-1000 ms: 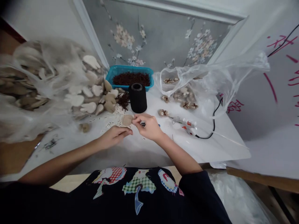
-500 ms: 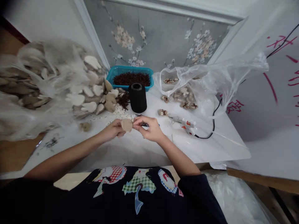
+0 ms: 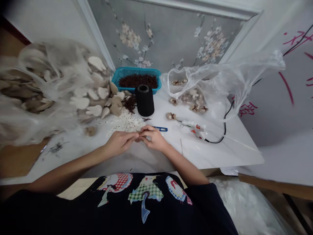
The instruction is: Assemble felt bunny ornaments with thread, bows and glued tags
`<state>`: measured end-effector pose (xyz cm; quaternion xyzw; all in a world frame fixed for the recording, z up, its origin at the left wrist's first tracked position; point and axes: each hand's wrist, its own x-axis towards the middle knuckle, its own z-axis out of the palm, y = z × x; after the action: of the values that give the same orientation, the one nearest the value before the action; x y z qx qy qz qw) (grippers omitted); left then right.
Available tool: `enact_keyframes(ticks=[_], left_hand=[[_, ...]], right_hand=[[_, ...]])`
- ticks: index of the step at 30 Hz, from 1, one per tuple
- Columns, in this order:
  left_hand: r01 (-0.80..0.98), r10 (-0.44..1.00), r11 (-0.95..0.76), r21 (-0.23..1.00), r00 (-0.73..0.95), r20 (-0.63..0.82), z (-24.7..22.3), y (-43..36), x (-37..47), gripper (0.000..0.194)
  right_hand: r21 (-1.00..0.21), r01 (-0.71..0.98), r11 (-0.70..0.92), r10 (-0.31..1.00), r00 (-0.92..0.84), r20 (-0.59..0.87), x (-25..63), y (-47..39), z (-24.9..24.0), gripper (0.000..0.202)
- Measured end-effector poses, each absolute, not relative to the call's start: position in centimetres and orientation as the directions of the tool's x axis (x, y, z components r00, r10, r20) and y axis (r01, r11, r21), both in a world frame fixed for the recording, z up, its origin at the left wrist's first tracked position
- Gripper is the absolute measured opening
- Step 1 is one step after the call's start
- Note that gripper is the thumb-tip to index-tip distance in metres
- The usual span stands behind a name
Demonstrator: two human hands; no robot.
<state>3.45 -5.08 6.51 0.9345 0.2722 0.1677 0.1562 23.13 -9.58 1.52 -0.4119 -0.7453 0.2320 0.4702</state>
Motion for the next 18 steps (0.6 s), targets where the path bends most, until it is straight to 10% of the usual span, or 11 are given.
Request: enact_keyframes(ticks=[10,18], left_hand=[[0.409,0.396,-0.848,0.338,0.912,-0.108,4.3,1.5,5.9,0.029],[0.410,0.425,-0.858,0.310,0.905,-0.023,2.2,1.0,5.4,0.026]], right_hand=[[-0.812,0.421,0.404,0.909,-0.081,0.410,24.6,-8.3,-1.6,0.015],[-0.851,0.424,0.311,0.950,-0.122,0.287,23.7,-8.3,-1.7,0.023]])
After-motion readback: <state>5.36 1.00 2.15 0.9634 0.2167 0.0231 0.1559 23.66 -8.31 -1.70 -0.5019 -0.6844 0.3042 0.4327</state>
